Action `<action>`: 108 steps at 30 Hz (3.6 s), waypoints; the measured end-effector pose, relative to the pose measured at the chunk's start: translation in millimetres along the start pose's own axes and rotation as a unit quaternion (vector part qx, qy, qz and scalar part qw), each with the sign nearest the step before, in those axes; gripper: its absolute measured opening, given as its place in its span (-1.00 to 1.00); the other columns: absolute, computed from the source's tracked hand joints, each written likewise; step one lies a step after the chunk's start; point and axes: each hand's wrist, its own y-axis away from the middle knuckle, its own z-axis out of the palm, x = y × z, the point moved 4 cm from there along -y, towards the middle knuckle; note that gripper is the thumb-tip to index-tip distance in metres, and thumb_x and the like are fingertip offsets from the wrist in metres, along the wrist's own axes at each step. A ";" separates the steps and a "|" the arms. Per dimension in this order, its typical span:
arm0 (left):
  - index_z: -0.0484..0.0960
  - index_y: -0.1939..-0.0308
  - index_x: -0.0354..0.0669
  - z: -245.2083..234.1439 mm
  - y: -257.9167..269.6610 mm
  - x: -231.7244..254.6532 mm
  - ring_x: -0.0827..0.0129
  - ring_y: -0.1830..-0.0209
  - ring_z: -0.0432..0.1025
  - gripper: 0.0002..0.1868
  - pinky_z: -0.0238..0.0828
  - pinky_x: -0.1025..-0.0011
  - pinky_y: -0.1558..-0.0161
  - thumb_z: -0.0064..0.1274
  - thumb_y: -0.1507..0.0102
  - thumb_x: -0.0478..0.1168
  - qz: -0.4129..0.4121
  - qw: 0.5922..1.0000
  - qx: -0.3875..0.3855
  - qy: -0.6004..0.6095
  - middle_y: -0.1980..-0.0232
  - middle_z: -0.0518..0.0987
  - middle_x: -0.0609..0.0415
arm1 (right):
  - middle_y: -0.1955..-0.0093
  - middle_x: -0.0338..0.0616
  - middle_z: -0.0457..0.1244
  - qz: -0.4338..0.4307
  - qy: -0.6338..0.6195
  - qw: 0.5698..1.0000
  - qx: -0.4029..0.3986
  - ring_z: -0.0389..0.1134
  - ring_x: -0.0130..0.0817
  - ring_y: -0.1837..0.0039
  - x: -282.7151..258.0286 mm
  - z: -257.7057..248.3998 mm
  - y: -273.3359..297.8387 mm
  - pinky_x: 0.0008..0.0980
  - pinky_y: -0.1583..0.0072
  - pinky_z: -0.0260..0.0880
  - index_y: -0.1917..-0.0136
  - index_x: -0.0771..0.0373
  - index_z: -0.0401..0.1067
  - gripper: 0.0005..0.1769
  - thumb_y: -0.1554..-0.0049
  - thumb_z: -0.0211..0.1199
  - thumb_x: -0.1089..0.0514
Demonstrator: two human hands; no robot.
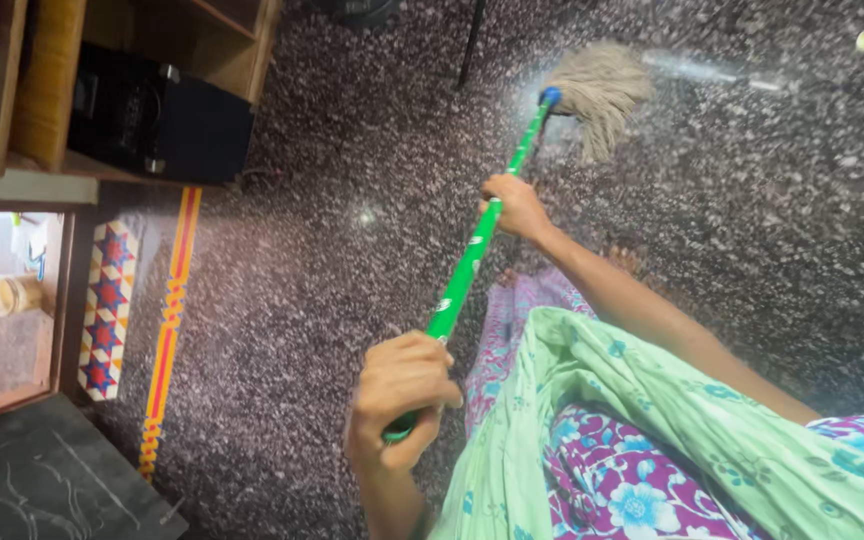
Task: The person mops the floor with a mop, moving the mop head across the dark stone surface near a doorway and around a wooden cabinet.
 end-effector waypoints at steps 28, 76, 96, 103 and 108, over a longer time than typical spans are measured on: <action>0.65 0.28 -0.22 79.6 88.9 -1.6 0.31 0.43 0.43 -0.78 0.36 0.34 0.33 0.00 -0.05 -0.24 0.116 0.948 -0.219 0.198 0.40 0.54 0.14 | 0.22 -0.06 0.31 0.162 0.136 0.974 -0.077 0.39 0.01 0.05 -9.6 -101.0 255.2 0.01 0.04 0.40 0.27 0.16 0.41 -0.79 -0.05 0.31 0.03; 0.63 0.38 -0.20 -263.6 256.9 -46.2 0.38 0.56 0.48 -0.75 0.60 0.26 0.19 -0.06 -0.30 -0.17 -0.035 0.943 0.288 -0.162 0.61 0.45 0.18 | 0.06 -0.20 0.27 -0.260 -0.027 0.883 -0.390 0.35 -0.11 -0.12 -274.9 465.0 -112.2 -0.10 -0.07 0.44 0.21 0.11 0.36 -0.83 -0.08 0.32 0.07; 0.67 0.36 -0.22 -102.6 213.5 -3.2 0.31 0.53 0.48 -0.78 0.49 0.31 0.22 0.06 0.06 -0.29 0.120 0.984 0.112 0.064 0.54 0.51 0.12 | 0.14 -0.14 0.31 -0.079 0.048 0.963 -0.254 0.38 -0.05 -0.02 -126.4 152.8 57.2 -0.05 0.01 0.43 0.20 0.11 0.40 -0.77 0.10 0.40 0.09; 0.66 0.33 -0.22 -63.6 199.4 -9.6 0.22 0.44 0.46 -0.73 0.39 0.28 0.26 0.04 0.10 -0.30 0.117 0.986 -0.034 0.110 0.46 0.50 0.08 | 0.19 -0.09 0.30 0.036 0.052 0.986 -0.152 0.36 -0.01 0.04 -110.2 70.7 122.6 -0.03 0.00 0.40 0.21 0.15 0.41 -0.81 0.00 0.38 0.07; 0.64 0.31 -0.25 -67.1 214.4 -21.1 0.19 0.43 0.43 -0.67 0.35 0.27 0.26 -0.04 0.11 -0.26 0.099 0.981 -0.059 0.157 0.47 0.48 0.07 | 0.21 -0.04 0.27 0.099 0.093 0.985 -0.103 0.33 0.02 0.04 -116.8 67.3 163.7 -0.03 -0.01 0.38 0.25 0.20 0.35 -0.78 -0.03 0.36 0.10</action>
